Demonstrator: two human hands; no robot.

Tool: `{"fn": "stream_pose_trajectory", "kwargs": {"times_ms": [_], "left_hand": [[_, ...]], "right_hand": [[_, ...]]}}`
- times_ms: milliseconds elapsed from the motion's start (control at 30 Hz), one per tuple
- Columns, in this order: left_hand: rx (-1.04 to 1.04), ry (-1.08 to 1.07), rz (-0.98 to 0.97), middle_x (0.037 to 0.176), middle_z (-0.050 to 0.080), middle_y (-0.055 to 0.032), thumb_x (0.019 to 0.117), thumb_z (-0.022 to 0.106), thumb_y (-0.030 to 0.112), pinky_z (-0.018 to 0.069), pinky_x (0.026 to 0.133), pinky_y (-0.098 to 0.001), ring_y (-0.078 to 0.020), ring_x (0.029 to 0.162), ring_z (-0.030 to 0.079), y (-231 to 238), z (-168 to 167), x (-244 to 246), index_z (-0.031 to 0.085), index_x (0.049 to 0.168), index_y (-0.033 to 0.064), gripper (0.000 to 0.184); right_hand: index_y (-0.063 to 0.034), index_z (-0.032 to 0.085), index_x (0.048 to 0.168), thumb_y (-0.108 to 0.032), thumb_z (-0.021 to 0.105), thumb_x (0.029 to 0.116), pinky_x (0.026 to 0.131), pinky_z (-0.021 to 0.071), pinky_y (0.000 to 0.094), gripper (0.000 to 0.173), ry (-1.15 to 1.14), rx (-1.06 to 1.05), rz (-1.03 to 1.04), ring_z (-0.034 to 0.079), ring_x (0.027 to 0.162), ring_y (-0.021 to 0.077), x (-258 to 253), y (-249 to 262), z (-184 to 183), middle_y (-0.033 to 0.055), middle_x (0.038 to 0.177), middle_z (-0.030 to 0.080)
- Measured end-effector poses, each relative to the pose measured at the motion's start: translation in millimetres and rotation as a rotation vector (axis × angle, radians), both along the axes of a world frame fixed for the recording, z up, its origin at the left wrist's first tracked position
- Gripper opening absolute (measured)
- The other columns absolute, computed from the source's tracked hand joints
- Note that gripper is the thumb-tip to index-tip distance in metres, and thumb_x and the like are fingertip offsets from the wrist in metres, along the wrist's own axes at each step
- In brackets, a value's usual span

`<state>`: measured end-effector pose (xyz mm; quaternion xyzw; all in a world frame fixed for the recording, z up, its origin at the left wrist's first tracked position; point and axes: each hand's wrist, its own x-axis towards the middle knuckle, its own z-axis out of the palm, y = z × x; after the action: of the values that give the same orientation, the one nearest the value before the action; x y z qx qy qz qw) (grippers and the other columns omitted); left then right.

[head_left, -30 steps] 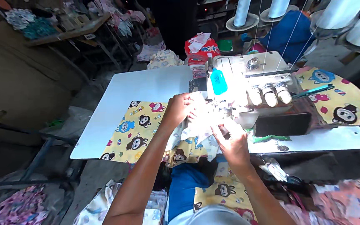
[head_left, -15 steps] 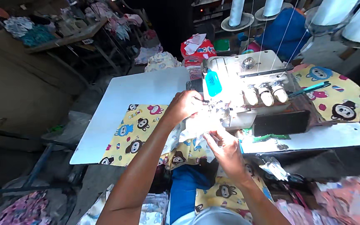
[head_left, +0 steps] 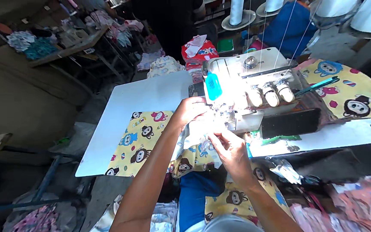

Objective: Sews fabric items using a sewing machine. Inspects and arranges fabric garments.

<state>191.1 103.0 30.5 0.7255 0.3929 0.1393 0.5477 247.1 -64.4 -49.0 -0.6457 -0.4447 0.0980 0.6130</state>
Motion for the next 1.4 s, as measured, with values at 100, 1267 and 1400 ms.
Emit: {"fn": "stream_pose_trajectory", "kwargs": {"times_ms": [100, 1267, 1400], "left_hand": [[-0.01, -0.001, 0.035, 0.09, 0.067, -0.0031, 0.0972, 0.064, 0.0, 0.054, 0.067, -0.0189, -0.0023, 0.071, 0.062, 3, 1, 2, 0.057, 0.126, -0.0011, 0.029], [-0.494, -0.273, 0.15, 0.097, 0.069, -0.0001, 0.1062, 0.048, 0.004, 0.0593, 0.077, -0.0236, -0.0078, 0.082, 0.07, -5, -2, -15, 0.057, 0.125, 0.0076, 0.021], [-0.516, -0.33, 0.117, 0.101, 0.07, -0.0004, 0.1063, 0.044, 0.001, 0.0584, 0.078, -0.0207, -0.0058, 0.082, 0.069, -12, -1, -25, 0.058, 0.129, 0.0082, 0.027]], "right_hand": [[-0.0086, 0.077, 0.1, -0.026, 0.066, 0.0988, 0.074, 0.0552, 0.0194, 0.021, -0.015, -0.023, 0.019, 0.068, 0.079, 0.0048, -1, -4, -5, 0.0012, 0.088, 0.073], [-0.0046, 0.075, 0.099, -0.018, 0.066, 0.0973, 0.073, 0.0557, 0.0147, 0.017, 0.064, -0.035, 0.057, 0.069, 0.079, 0.0005, 4, -12, -15, 0.0019, 0.088, 0.074], [-0.0067, 0.076, 0.099, -0.021, 0.066, 0.0965, 0.075, 0.0558, 0.0185, 0.018, 0.002, -0.05, 0.014, 0.069, 0.08, 0.0038, 5, -10, -11, 0.0019, 0.088, 0.074]]}}
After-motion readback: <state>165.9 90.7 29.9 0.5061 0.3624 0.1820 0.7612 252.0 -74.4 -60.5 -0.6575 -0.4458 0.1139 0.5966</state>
